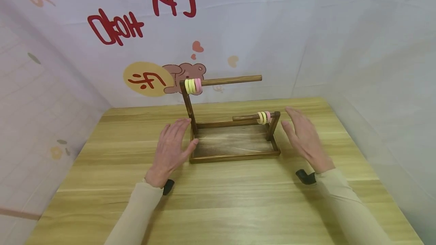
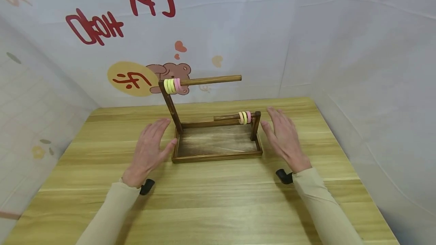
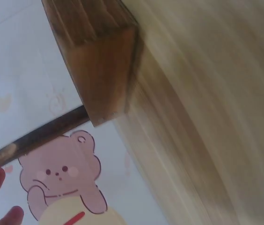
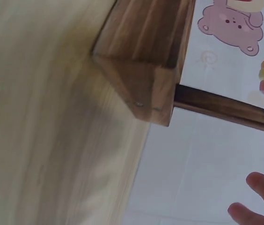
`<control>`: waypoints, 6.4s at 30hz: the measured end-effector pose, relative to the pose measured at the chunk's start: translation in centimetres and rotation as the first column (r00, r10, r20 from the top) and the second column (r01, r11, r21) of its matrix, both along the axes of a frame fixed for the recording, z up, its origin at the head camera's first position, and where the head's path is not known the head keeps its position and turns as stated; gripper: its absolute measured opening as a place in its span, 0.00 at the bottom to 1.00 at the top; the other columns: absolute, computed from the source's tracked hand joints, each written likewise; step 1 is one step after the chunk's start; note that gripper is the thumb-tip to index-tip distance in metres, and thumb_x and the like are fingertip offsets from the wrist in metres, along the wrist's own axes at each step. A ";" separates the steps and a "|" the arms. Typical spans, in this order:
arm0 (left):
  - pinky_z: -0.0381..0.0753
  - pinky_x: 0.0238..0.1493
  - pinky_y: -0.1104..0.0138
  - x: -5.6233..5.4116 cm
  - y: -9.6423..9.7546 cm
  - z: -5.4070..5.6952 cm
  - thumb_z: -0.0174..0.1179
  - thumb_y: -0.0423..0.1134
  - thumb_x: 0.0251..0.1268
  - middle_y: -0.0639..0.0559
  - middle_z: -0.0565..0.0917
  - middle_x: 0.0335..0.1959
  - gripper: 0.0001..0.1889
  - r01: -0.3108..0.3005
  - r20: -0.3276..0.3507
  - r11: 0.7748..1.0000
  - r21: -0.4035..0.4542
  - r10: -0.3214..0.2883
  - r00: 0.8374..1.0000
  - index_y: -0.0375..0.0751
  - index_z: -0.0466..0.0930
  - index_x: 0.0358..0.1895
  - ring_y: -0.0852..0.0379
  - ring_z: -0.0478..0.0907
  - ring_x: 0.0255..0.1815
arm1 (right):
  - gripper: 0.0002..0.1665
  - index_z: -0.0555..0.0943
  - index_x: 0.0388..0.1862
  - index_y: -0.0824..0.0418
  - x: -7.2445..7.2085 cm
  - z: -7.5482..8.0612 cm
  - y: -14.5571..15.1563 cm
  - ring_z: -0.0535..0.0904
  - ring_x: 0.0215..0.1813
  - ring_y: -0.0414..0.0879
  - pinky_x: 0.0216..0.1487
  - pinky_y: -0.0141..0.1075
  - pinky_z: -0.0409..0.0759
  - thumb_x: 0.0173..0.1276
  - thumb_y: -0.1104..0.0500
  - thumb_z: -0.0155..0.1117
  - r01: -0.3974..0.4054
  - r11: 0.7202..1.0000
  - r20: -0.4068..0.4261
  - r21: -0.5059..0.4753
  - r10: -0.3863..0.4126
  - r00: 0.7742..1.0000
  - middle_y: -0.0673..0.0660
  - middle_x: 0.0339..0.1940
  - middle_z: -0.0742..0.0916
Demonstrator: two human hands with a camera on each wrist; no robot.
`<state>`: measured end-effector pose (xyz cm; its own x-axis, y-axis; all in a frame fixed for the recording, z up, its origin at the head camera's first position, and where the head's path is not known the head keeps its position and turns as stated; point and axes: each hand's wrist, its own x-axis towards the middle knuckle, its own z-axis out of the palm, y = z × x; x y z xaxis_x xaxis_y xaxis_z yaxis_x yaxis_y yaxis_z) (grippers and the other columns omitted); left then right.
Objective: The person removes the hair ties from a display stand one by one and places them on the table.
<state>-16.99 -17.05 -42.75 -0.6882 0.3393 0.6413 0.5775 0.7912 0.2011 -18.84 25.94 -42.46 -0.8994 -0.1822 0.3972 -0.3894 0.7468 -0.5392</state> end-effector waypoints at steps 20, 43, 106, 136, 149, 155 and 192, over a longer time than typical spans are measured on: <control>0.74 0.68 0.42 -1.7 5.1 2.1 0.61 0.56 0.72 0.40 0.81 0.65 0.31 0.172 -0.038 0.981 0.096 -0.169 0.985 0.35 0.78 0.67 0.41 0.77 0.66 | 0.26 0.77 0.71 0.61 -0.9 0.8 -0.8 0.75 0.68 0.67 0.66 0.63 0.74 0.82 0.50 0.59 -0.054 0.976 0.003 -0.210 0.056 0.998 0.62 0.69 0.81; 0.68 0.75 0.53 -5.0 12.2 3.9 0.67 0.50 0.72 0.44 0.76 0.71 0.30 0.334 0.205 0.939 0.083 -0.344 0.916 0.38 0.76 0.71 0.47 0.72 0.72 | 0.18 0.85 0.61 0.62 -1.6 1.2 -1.0 0.85 0.54 0.47 0.60 0.25 0.78 0.73 0.62 0.70 -0.075 0.979 -0.107 -0.192 0.055 0.993 0.58 0.56 0.88; 0.76 0.67 0.54 -6.7 17.7 3.1 0.73 0.51 0.63 0.53 0.89 0.52 0.22 0.271 0.093 0.959 -0.084 -0.263 0.960 0.48 0.87 0.58 0.53 0.83 0.57 | 0.17 0.84 0.60 0.67 -1.8 1.7 -0.7 0.86 0.55 0.59 0.57 0.56 0.83 0.74 0.64 0.68 -0.108 0.982 -0.045 -0.157 0.102 0.994 0.61 0.53 0.89; 0.80 0.62 0.55 -6.6 16.1 2.7 0.76 0.48 0.61 0.52 0.89 0.52 0.22 0.304 -0.011 0.953 -0.024 -0.304 0.953 0.46 0.88 0.57 0.53 0.84 0.55 | 0.17 0.84 0.59 0.66 -1.8 1.8 -0.8 0.87 0.55 0.59 0.57 0.54 0.84 0.74 0.64 0.68 -0.084 0.984 -0.037 -0.157 0.080 0.996 0.61 0.52 0.90; 0.87 0.47 0.63 -6.5 15.2 2.5 0.75 0.40 0.62 0.49 0.87 0.51 0.21 0.397 -0.031 0.916 0.051 -0.396 0.918 0.41 0.87 0.58 0.54 0.86 0.48 | 0.17 0.84 0.60 0.65 -1.8 2.0 -0.8 0.87 0.55 0.59 0.58 0.55 0.83 0.74 0.63 0.68 -0.087 0.984 -0.035 -0.155 0.083 0.996 0.60 0.53 0.90; 0.87 0.44 0.65 -6.3 15.0 2.5 0.74 0.39 0.64 0.49 0.86 0.52 0.20 0.397 -0.003 0.915 0.072 -0.398 0.917 0.40 0.87 0.58 0.54 0.86 0.47 | 0.18 0.84 0.60 0.66 -1.8 1.9 -0.7 0.87 0.55 0.59 0.58 0.55 0.83 0.74 0.63 0.68 -0.089 0.984 -0.039 -0.153 0.084 0.996 0.61 0.52 0.90; 0.86 0.53 0.63 -5.7 12.5 2.5 0.73 0.37 0.66 0.45 0.84 0.56 0.22 0.324 0.077 0.936 0.139 -0.336 0.939 0.35 0.80 0.60 0.51 0.85 0.52 | 0.18 0.84 0.61 0.65 -1.9 1.7 -0.6 0.86 0.55 0.58 0.58 0.54 0.83 0.74 0.63 0.68 -0.079 0.983 -0.025 -0.164 0.076 0.997 0.61 0.53 0.89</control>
